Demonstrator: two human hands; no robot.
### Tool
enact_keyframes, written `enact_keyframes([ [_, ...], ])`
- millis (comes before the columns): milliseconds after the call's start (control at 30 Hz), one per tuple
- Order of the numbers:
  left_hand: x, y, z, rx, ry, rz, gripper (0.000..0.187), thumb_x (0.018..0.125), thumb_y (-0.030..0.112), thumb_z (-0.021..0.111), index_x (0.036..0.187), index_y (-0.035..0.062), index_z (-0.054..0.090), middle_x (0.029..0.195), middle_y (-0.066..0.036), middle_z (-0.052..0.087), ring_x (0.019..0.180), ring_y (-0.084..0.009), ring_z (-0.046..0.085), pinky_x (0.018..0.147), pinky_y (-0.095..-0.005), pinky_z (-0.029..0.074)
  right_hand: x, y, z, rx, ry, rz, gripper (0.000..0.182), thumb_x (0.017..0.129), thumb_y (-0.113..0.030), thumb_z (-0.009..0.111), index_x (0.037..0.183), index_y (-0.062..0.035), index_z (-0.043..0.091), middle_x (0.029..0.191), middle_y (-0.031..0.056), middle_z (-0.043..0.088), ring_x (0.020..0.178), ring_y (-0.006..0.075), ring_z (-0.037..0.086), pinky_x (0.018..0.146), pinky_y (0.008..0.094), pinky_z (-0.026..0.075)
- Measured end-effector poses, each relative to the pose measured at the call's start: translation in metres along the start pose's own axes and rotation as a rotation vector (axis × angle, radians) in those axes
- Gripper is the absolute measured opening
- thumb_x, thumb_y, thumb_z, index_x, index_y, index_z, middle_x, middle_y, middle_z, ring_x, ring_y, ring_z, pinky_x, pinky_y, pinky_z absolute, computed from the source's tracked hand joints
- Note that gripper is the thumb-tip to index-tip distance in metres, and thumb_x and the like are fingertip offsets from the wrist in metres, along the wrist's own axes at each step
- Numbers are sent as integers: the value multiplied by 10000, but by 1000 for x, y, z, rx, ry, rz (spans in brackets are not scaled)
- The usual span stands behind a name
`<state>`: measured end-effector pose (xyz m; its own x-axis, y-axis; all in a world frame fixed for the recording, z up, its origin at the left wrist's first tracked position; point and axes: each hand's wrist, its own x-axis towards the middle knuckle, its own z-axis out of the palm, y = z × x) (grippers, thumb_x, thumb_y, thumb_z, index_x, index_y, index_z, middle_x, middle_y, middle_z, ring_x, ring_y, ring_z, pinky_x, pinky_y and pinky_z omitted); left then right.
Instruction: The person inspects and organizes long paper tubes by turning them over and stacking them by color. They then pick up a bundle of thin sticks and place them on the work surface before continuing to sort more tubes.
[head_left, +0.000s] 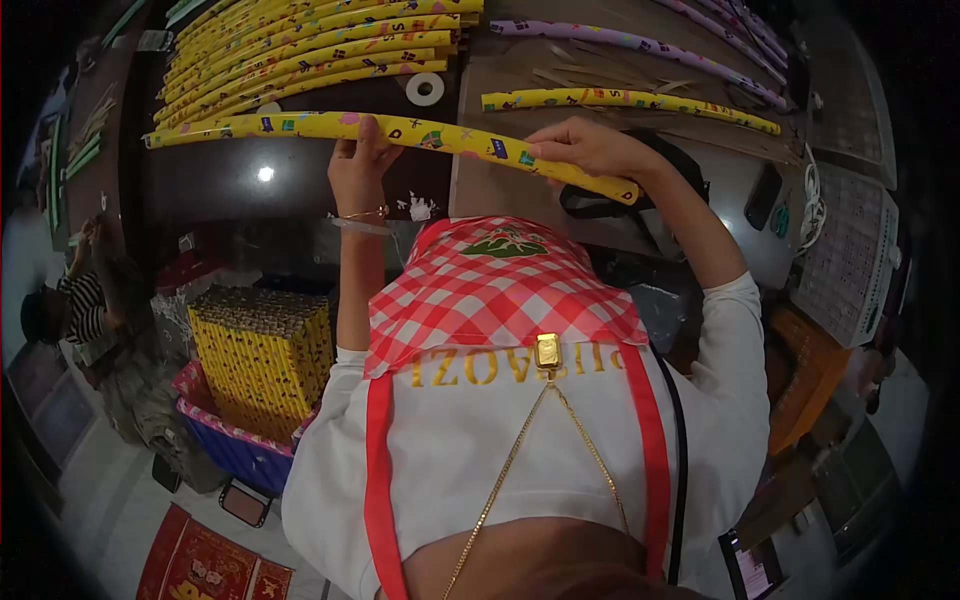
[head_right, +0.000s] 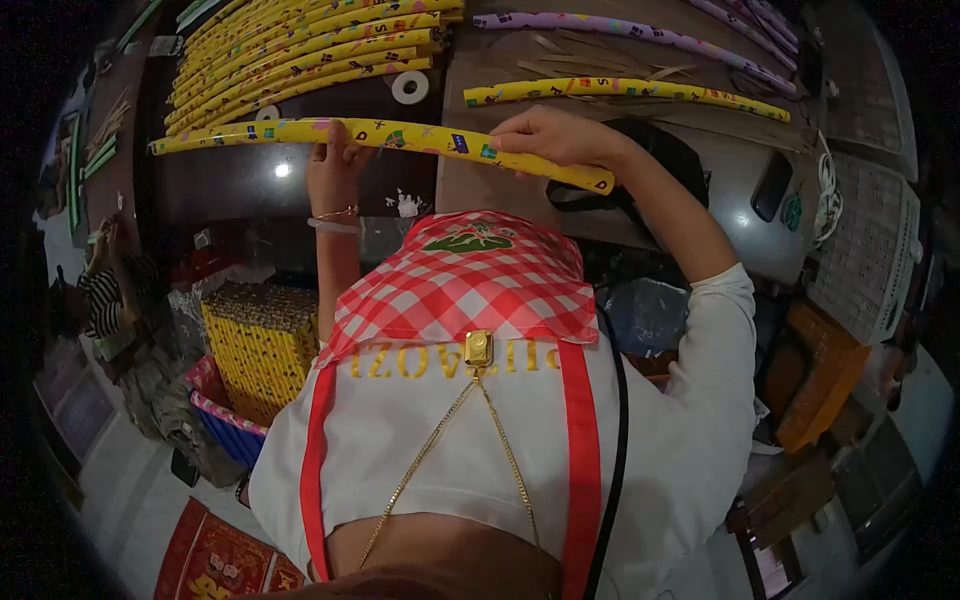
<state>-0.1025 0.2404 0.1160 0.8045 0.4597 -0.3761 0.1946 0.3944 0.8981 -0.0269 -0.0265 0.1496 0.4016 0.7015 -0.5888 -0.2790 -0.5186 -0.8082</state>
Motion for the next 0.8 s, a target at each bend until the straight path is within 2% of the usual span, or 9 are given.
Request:
enact_keyframes([
  [100,-1,2,4,15,5,2,356,795,272,616,973,-9,489,815,-61,560,707,-118,578,658,-280,535,1,5,2,37,-20,15,377,888,-292,458,1126,-4,508,804,43,575,646,76,564,593,201,463],
  [167,-3,6,8,24,36,33,347,794,271,617,958,-10,495,807,-58,558,701,-113,574,646,-282,538,-1,6,5,184,-1,39,356,893,-290,446,1106,-10,503,797,41,572,637,72,558,584,199,461],
  [400,1,4,6,40,44,8,342,793,291,616,927,-4,509,782,-50,549,673,-103,564,617,-277,536,1,5,12,116,8,2,286,900,-279,422,979,-22,522,742,33,569,529,63,518,480,192,433],
  [567,5,5,3,71,62,-25,340,779,297,631,934,16,517,801,-51,551,674,-102,561,590,-261,527,-1,0,12,188,-33,29,375,899,-344,370,939,-6,529,735,50,583,501,83,513,454,200,431],
  [600,8,2,-3,236,-26,92,338,776,300,635,928,20,521,809,-47,551,680,-104,559,589,-261,525,-1,0,13,190,-23,31,375,899,-344,370,939,-6,529,735,50,583,501,83,513,454,200,431],
  [633,9,2,-2,234,-35,91,338,776,300,635,928,20,521,809,-47,551,680,-104,559,589,-261,525,0,0,14,229,-21,38,393,896,-357,365,940,-4,532,741,50,588,505,86,515,457,200,434],
  [700,4,12,6,86,107,-3,340,772,304,639,921,20,524,804,-46,551,677,-109,559,585,-256,524,2,1,12,267,-16,45,411,894,-371,359,941,-2,534,747,51,592,510,89,517,459,200,437],
  [800,5,14,3,103,98,9,344,767,309,645,910,20,524,799,-44,548,669,-111,555,587,-251,522,4,2,8,367,-136,70,423,895,-385,350,959,-11,537,767,50,596,541,84,522,479,202,448],
])
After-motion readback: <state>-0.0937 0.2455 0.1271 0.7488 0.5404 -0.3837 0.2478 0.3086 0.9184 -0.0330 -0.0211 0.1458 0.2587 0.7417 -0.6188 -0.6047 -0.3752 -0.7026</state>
